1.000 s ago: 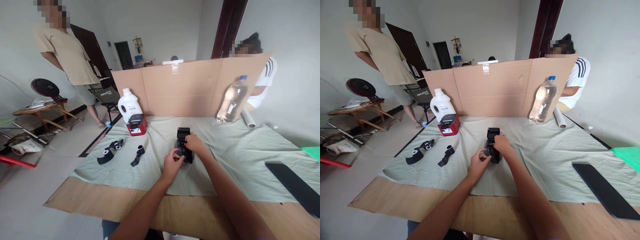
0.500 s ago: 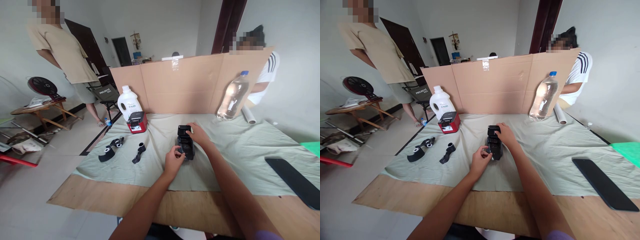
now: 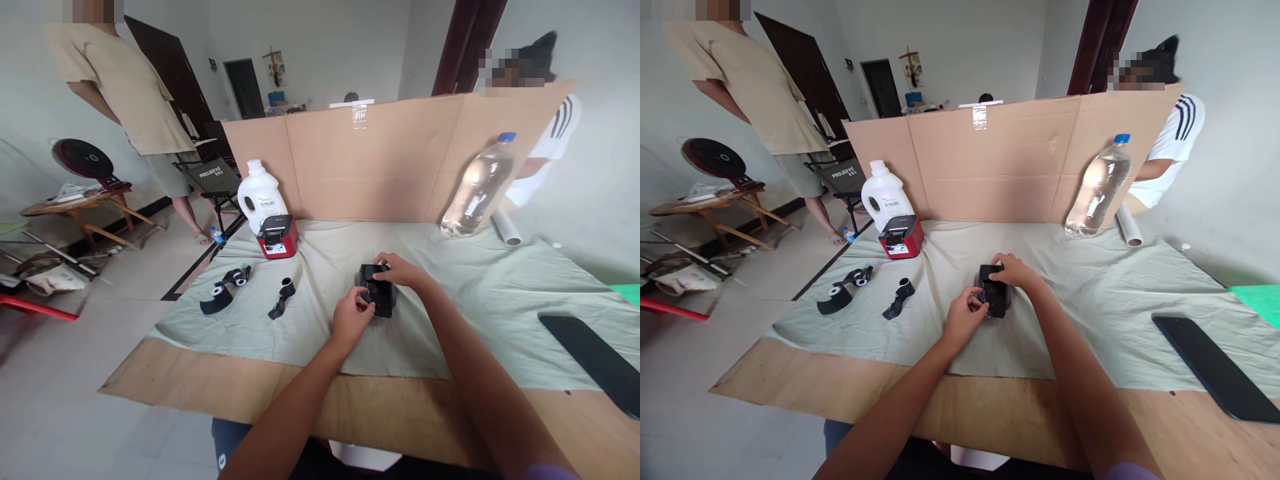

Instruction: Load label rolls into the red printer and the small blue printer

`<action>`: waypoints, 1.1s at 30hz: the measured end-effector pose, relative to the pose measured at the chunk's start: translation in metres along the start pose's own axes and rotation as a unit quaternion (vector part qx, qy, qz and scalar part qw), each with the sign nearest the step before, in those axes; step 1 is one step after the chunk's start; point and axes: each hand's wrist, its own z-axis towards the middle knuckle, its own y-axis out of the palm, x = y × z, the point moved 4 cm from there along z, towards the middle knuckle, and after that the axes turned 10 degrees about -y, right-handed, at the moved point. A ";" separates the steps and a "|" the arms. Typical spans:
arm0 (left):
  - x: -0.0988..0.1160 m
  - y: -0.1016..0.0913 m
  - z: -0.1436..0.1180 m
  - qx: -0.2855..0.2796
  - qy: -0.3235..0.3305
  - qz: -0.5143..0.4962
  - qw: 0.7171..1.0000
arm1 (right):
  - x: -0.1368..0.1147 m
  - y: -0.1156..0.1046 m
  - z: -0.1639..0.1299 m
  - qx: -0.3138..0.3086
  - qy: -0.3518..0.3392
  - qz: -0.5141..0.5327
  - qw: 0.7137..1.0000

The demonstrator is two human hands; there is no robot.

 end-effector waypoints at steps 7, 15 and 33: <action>0.002 0.000 -0.001 -0.006 -0.002 0.018 1.000 | 0.012 0.006 -0.003 -0.023 0.064 0.194 0.979; 0.005 -0.005 0.001 0.008 0.015 0.038 0.999 | 0.020 0.011 -0.007 -0.017 0.117 0.237 0.964; 0.084 0.072 0.087 -0.044 0.158 0.129 0.978 | 0.086 -0.047 -0.025 0.338 0.035 0.274 0.900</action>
